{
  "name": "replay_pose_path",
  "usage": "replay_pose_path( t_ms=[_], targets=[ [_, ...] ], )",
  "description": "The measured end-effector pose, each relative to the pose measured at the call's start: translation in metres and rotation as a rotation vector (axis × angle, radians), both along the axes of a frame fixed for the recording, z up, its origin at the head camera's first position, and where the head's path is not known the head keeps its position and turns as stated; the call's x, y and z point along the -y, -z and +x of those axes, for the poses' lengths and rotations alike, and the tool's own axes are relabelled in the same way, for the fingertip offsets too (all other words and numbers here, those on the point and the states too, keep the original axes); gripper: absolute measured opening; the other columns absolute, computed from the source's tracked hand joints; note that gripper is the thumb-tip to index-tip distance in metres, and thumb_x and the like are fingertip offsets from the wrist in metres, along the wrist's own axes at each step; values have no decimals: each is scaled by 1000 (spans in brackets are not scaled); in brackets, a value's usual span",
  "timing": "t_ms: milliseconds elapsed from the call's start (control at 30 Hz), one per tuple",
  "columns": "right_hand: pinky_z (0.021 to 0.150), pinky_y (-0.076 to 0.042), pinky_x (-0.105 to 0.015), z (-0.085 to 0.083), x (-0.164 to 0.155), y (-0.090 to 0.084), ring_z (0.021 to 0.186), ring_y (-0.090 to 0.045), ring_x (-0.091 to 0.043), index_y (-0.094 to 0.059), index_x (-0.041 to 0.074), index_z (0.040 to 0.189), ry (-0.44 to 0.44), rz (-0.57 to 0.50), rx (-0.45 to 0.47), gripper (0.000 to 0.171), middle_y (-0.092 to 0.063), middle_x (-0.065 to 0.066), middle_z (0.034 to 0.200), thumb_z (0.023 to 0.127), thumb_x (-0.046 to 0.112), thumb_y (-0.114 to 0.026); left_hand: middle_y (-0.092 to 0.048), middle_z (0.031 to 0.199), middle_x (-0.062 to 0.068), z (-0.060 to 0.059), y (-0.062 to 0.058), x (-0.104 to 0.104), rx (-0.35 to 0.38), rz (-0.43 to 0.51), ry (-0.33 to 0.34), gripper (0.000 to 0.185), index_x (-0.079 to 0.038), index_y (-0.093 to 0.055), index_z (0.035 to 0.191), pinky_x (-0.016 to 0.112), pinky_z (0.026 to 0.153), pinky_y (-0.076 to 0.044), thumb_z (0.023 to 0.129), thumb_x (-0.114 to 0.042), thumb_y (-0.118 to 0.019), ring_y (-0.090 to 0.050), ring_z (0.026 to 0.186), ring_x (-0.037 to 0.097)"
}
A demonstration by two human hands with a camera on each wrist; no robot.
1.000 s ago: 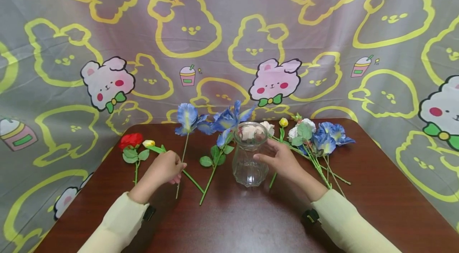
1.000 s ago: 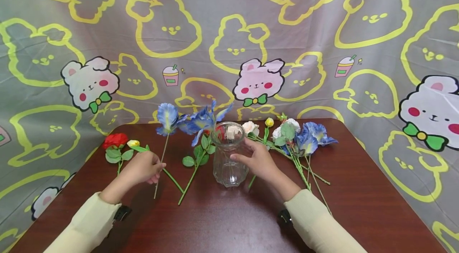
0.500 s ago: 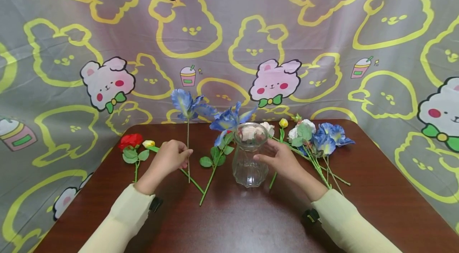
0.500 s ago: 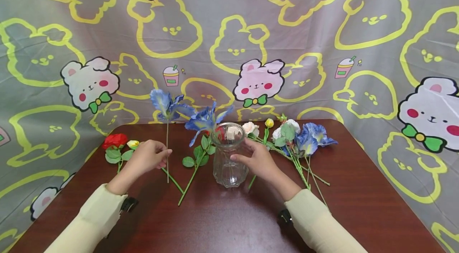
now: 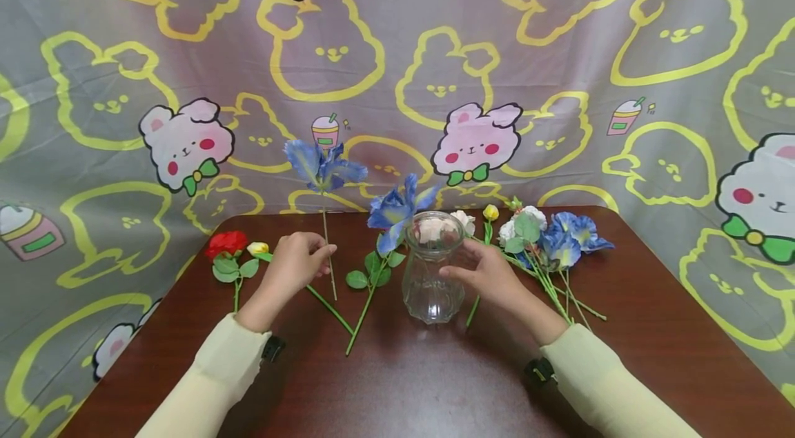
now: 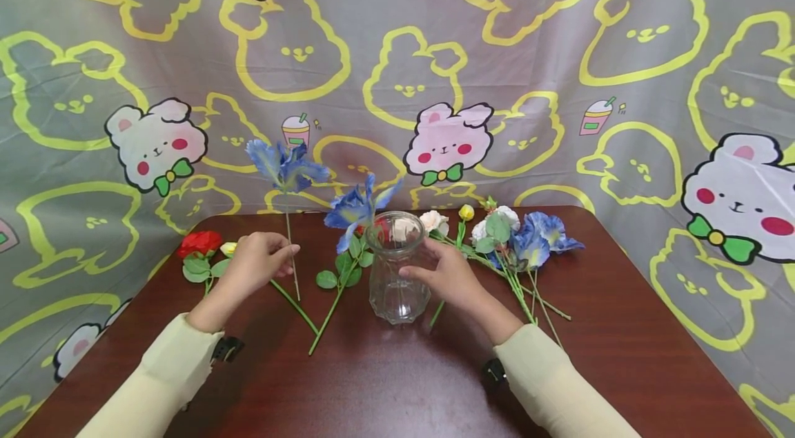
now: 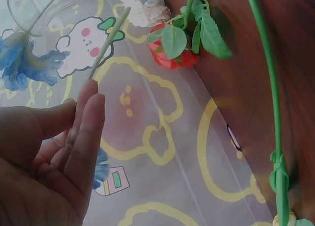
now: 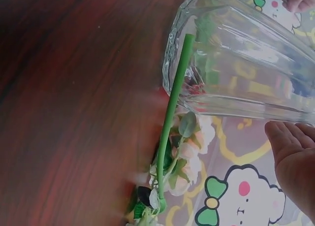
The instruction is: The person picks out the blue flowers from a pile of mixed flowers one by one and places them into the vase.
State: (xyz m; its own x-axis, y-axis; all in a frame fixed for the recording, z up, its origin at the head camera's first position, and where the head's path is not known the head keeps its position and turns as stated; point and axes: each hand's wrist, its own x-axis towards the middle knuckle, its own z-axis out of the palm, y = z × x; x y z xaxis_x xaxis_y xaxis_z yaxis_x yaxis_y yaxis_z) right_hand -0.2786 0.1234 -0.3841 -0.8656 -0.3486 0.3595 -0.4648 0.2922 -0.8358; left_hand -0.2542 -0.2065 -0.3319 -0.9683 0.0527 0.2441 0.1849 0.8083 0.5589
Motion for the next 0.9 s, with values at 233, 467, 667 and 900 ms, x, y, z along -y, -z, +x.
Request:
replay_pose_path(
  t_ms=[233,467,667,900],
  targets=[
    [91,-51,-39,-2,-4,-9,114,-60,-32,-53,-2,135,-30,-52,23,62,-61,-19,126,82,12,-80,-63,58,-3,0,-10,1,-82,-8,-2,25,-7,-69,74,31,53,-49,95,-20,-65,-62,54,14],
    [99,-45,-35,-6,-11,-23,125,-52,-30,-47,-1,142,0,-72,-90,70,-52,-17,139,81,9,-80,-65,61,-3,4,-14,0,-146,6,22,23,-8,-68,74,30,54,-52,95,-19,-66,-63,56,11],
    [101,-42,-33,-6,-16,-36,128,-49,-27,-45,1,143,-15,-94,-105,69,-51,-14,141,83,8,-78,-64,60,-5,10,-23,-7,-251,9,62,24,-11,-67,70,32,54,-51,93,-19,-69,-63,56,9],
    [101,-43,-31,-3,-16,-55,128,-49,-28,-45,-4,142,-23,-159,-188,65,-50,-18,140,84,-1,-74,-64,60,-7,24,-33,-22,-288,33,127,22,-12,-68,71,30,53,-47,92,-18,-69,-60,56,6]
  ],
)
